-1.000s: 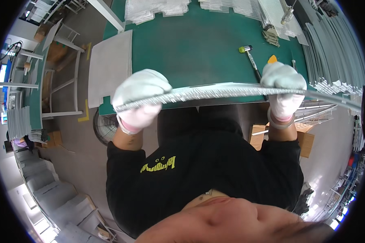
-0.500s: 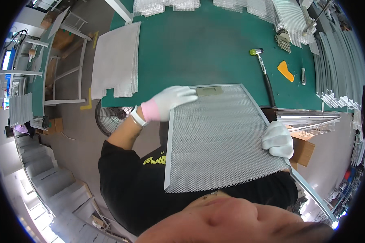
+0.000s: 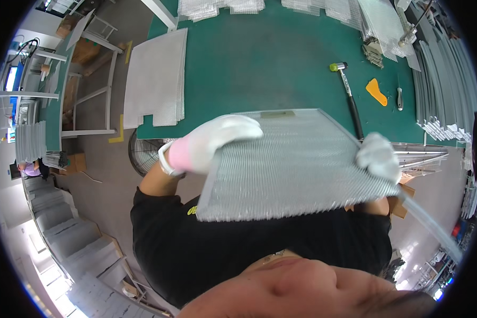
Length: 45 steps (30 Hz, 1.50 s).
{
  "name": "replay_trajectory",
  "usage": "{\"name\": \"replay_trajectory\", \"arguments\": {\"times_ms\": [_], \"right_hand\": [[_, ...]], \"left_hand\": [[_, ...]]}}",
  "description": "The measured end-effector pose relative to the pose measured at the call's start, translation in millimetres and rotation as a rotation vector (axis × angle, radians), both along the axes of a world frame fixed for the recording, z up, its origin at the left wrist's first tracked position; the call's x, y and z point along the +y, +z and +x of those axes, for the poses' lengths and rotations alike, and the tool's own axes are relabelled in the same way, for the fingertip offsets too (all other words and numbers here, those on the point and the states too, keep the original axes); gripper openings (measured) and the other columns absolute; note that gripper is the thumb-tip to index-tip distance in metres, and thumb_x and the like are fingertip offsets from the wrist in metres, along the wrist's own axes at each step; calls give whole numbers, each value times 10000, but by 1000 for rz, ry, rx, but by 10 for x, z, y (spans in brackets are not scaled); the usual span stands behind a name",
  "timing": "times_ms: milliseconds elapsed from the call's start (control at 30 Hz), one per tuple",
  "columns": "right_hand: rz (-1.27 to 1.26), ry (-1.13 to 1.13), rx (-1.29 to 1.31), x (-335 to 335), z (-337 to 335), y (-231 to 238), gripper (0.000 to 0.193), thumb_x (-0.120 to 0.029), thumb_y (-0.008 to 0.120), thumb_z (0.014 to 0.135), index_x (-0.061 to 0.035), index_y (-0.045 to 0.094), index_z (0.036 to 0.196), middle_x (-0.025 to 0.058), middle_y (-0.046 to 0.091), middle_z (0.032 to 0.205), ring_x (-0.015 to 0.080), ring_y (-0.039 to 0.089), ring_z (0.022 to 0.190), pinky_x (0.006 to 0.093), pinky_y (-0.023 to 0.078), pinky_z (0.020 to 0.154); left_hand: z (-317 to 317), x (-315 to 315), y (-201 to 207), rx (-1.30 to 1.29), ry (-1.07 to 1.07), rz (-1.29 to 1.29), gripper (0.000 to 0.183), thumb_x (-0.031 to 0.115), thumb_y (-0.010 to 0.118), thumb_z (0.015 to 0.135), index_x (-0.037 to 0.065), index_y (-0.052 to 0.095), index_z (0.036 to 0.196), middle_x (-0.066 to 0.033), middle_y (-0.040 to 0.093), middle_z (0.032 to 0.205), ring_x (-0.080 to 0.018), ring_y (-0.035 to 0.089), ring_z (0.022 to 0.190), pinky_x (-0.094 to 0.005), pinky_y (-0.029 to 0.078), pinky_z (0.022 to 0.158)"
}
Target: The person assembles metal frames by placing a mesh sheet on a workbench, inserting metal bars into the sheet's edges, and securing them with a power drill. The process is repeated for multiple units, with the person handling mesh sheets, metal bars, and a plastic component during assembly.
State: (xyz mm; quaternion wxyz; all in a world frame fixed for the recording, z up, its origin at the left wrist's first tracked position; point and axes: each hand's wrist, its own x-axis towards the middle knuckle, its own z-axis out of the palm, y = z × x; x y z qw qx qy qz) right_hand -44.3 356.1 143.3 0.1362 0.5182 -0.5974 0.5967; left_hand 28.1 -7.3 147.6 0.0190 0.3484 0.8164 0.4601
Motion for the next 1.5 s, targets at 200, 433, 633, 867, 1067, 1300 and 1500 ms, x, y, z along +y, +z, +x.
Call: {"name": "replay_trajectory", "arguments": {"times_ms": [200, 433, 633, 867, 1067, 1300, 1500], "right_hand": [[-246, -149, -190, -400, -503, 172, 357, -307, 649, 939, 41, 623, 868, 134, 642, 785, 216, 586, 686, 359, 454, 595], [-208, -113, -216, -360, -629, 86, 346, -203, 685, 906, 30, 582, 1140, 152, 666, 892, 216, 616, 807, 338, 493, 765], [-285, -457, -200, -578, -419, 366, 1045, -79, 812, 780, -22, 108, 1550, 190, 645, 1107, 202, 644, 872, 302, 523, 774], [468, -452, 334, -227, -761, 1019, 605, -85, 791, 790, 5, 550, 1337, 113, 677, 1092, 218, 641, 891, 321, 513, 828], [675, -218, 473, -118, -878, 1496, 428, -84, 651, 894, 5, 600, 1309, 140, 674, 987, 268, 638, 827, 359, 503, 771], [774, -20, 465, -244, -785, 1769, 423, -46, 640, 882, 14, 600, 1298, 145, 657, 928, 307, 634, 826, 367, 507, 749], [830, 17, 557, -436, -731, 1742, 446, -42, 653, 826, -58, 630, 1272, 147, 647, 931, 331, 631, 850, 380, 522, 773]], "left_hand": [[-175, 227, 297, 487, 373, 562, 202, 165, 689, 889, -20, 651, 960, -161, 670, 784, -331, 664, 740, -481, 544, 760], [-257, 192, 100, 443, 418, 792, 261, -93, 602, 706, -44, 694, 945, -180, 700, 921, -278, 678, 874, -361, 553, 776], [-350, 248, 70, 512, 568, 771, 191, -91, 565, 771, -28, 617, 943, -161, 681, 940, -220, 644, 827, -325, 529, 745], [-502, 146, 48, 446, 679, 666, 166, -92, 515, 849, 0, 552, 982, -104, 633, 934, -167, 588, 858, -290, 471, 807], [-441, 160, 58, 409, 615, 733, 175, -95, 545, 849, -9, 573, 999, -100, 648, 969, -151, 591, 857, -277, 481, 783], [-416, 164, 15, 384, 529, 799, 197, -95, 546, 848, -14, 575, 1025, -104, 650, 986, -133, 596, 860, -251, 484, 765], [-262, 248, 60, 254, 660, 891, 260, -73, 591, 835, -35, 607, 1092, -96, 669, 987, -119, 615, 883, -265, 500, 793]]}}
